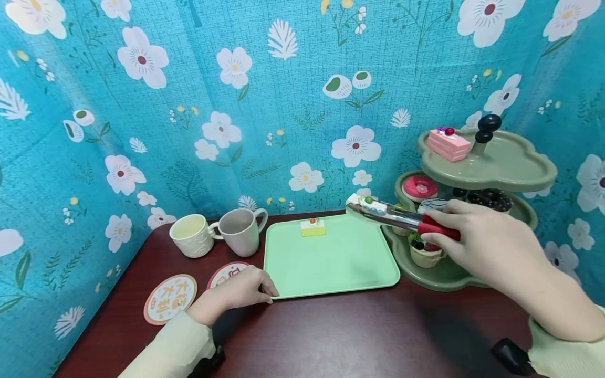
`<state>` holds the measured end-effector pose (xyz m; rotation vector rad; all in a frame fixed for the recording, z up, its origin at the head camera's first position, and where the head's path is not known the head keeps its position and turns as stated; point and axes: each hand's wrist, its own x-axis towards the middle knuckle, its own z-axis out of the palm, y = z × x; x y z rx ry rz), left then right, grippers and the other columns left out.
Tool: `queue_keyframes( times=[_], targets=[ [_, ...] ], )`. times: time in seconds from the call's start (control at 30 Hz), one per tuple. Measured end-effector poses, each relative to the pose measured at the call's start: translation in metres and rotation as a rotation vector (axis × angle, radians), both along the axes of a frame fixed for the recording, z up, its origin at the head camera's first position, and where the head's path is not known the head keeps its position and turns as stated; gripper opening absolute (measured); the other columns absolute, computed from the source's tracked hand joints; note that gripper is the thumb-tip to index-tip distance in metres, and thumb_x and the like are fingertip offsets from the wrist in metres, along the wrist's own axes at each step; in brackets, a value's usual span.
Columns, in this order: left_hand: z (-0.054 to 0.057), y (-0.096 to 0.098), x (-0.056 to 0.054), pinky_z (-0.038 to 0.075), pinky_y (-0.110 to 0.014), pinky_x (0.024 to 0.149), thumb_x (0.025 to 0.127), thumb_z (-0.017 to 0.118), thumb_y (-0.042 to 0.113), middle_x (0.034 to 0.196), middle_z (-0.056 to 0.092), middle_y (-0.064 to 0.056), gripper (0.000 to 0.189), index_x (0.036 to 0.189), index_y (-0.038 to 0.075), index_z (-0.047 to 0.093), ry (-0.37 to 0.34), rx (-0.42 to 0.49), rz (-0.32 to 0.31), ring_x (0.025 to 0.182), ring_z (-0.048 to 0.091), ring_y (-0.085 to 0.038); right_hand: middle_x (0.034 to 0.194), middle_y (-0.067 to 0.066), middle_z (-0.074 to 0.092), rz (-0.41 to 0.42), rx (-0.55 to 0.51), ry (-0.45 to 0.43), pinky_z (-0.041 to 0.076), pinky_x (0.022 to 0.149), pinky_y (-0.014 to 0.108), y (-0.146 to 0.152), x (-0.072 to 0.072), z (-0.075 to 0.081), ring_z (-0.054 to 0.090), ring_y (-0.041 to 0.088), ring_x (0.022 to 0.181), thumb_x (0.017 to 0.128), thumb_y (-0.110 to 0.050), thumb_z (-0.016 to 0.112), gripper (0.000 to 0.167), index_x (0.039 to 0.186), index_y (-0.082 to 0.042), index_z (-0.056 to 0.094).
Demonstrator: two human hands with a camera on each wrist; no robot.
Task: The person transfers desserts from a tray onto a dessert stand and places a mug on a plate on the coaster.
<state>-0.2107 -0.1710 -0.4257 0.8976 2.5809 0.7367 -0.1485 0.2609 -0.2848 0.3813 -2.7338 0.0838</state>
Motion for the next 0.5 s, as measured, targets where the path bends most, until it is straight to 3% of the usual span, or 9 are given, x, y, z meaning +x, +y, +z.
queue_keyframes(
  times=[0.1, 0.17, 0.33, 0.5],
  targets=[
    [0.002, 0.000, 0.000, 0.054, -0.019, 0.070, 0.085, 0.081, -0.002, 0.082, 0.074, 0.006, 0.013, 0.093, 0.008, 0.082, 0.002, 0.001, -0.003, 0.074, 0.063, 0.001, 0.086, 0.011, 0.060, -0.013, -0.017, 0.054, 0.034, 0.049, 0.032, 0.007, 0.003, 0.006, 0.048, 0.022, 0.064, 0.074, -0.026, 0.091, 0.058, 0.118, 0.006, 0.072],
    [0.003, -0.001, 0.000, 0.054, -0.019, 0.070, 0.085, 0.081, -0.002, 0.082, 0.074, 0.005, 0.013, 0.093, 0.008, 0.082, 0.003, 0.003, -0.003, 0.073, 0.062, 0.001, 0.083, 0.011, 0.058, -0.009, -0.029, 0.094, 0.033, 0.049, 0.031, 0.013, 0.005, 0.010, 0.046, 0.022, 0.064, 0.075, -0.031, 0.090, 0.062, 0.119, 0.008, 0.070],
    [0.004, -0.002, -0.001, 0.054, -0.019, 0.070, 0.085, 0.081, -0.002, 0.081, 0.074, 0.004, 0.013, 0.092, 0.008, 0.082, 0.005, 0.008, -0.006, 0.073, 0.062, 0.001, 0.083, 0.015, 0.058, 0.021, -0.133, 0.188, 0.032, 0.046, 0.027, 0.030, 0.006, 0.013, 0.046, 0.025, 0.065, 0.083, -0.057, 0.070, 0.077, 0.115, 0.013, 0.069],
    [0.005, -0.005, 0.000, 0.054, -0.020, 0.069, 0.085, 0.081, -0.002, 0.081, 0.074, 0.003, 0.013, 0.092, 0.008, 0.081, 0.000, 0.016, 0.003, 0.073, 0.062, 0.001, 0.092, 0.028, 0.056, 0.002, -0.231, 0.220, 0.031, 0.047, 0.022, 0.047, 0.003, 0.014, 0.046, 0.036, 0.075, 0.093, -0.054, 0.061, 0.075, 0.116, 0.017, 0.066]
  ],
)
